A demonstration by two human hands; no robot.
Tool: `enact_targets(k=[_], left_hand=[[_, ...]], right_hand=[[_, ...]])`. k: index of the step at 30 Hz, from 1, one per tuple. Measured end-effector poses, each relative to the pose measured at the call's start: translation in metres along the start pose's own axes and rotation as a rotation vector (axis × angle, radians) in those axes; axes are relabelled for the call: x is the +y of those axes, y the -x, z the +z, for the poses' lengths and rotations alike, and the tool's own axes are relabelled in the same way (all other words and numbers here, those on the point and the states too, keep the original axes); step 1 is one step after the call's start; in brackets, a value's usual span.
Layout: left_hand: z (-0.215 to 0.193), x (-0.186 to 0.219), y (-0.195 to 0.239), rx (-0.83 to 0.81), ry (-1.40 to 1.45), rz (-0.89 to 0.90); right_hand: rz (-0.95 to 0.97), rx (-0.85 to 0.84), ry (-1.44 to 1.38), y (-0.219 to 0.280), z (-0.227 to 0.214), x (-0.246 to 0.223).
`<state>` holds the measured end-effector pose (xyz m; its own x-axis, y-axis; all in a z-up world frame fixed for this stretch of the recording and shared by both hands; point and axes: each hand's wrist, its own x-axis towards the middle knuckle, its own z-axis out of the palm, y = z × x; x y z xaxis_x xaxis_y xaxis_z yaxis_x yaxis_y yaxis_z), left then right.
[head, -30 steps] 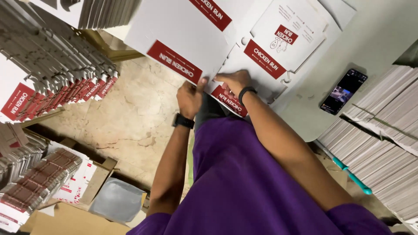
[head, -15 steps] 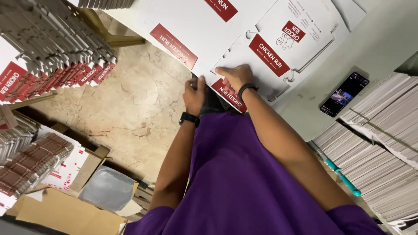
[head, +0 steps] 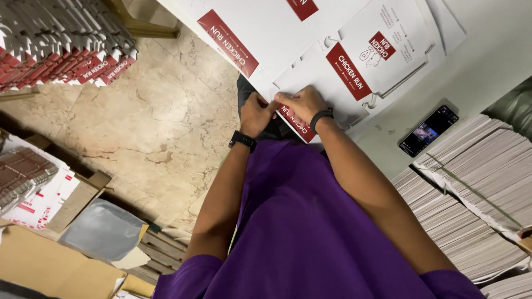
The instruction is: Assembling cardboard boxes by tearing off waste material and folding pre-cut sheets.
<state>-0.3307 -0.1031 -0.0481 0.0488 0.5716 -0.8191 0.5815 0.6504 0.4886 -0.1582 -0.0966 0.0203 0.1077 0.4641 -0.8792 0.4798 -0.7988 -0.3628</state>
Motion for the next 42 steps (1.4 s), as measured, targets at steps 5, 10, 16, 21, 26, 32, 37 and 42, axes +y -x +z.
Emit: enact_targets(k=[5,10,16,21,26,32,37,42], left_hand=[[-0.004,0.021,0.008,-0.032,0.014,0.039],[0.000,0.029,0.016,-0.059,0.042,0.025],[0.013,0.041,0.029,0.130,-0.072,-0.070],[0.041,0.035,0.018,0.451,-0.378,-0.067],[0.025,0.040,0.027,0.336,-0.361,-0.008],[-0.011,0.008,-0.005,-0.166,0.332,0.089],[-0.006,0.015,-0.015,-0.187,0.390,0.034],[0.010,0.024,0.007,0.135,0.203,0.131]], right_hand=[[0.024,0.025,0.011,0.010,-0.003,-0.016],[0.069,0.060,-0.040,0.008,-0.003,-0.018],[0.076,0.071,0.079,-0.015,-0.002,-0.001],[0.089,0.091,0.117,-0.014,-0.005,-0.008],[0.068,0.080,0.131,-0.010,-0.011,-0.016],[0.068,0.006,0.129,0.004,-0.021,-0.031],[0.070,-0.033,0.182,0.003,-0.022,-0.029],[0.145,0.008,0.229,0.002,-0.021,-0.030]])
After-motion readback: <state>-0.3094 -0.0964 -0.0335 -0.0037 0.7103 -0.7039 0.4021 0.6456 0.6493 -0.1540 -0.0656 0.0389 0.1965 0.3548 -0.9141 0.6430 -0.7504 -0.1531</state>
